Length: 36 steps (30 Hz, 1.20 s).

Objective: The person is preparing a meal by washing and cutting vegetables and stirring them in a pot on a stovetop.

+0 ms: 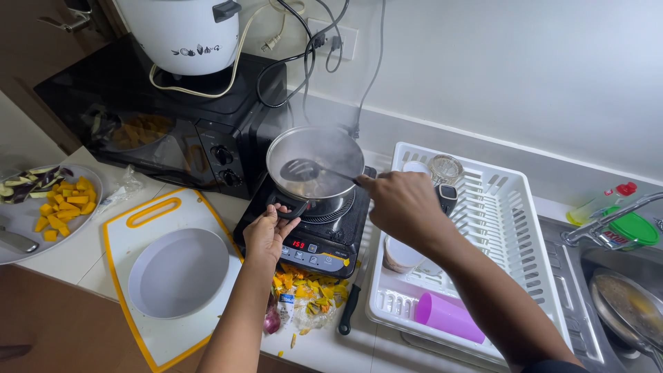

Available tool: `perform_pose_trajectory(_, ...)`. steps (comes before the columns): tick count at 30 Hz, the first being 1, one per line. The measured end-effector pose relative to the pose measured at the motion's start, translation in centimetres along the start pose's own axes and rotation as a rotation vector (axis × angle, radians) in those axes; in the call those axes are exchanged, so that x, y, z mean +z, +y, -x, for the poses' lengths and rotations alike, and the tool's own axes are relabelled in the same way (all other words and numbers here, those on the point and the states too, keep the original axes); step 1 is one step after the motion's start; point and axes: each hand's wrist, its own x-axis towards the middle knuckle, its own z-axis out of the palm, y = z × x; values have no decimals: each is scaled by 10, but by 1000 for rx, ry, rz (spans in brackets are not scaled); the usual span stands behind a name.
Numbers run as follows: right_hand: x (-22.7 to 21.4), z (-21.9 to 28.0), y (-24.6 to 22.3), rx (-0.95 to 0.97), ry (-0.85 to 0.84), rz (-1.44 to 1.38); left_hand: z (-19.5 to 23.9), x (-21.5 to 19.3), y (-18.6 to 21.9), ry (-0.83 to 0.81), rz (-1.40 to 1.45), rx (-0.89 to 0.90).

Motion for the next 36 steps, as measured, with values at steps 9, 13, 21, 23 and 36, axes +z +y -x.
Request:
perform_pose_trajectory(9, 33, -26, 6, 20, -29, 119, -7, -5, -4, -17, 7, -11)
perform_pose_trajectory(13, 27, -34, 19, 152, 80, 49, -14, -9, -4, -75, 42, -16)
perform_pose_trajectory(21, 98, -56, -4, 115, 95, -27, -19, -11, -7, -97, 14, -31)
perform_pose_trajectory(23, 65, -38, -12, 91, 64, -61, -13, -14, -5, -99, 7, -38)
perform_pose_trajectory(36, 61, -62, -27, 39, 42, 395, -29, -28, 9, -288, -124, -201)
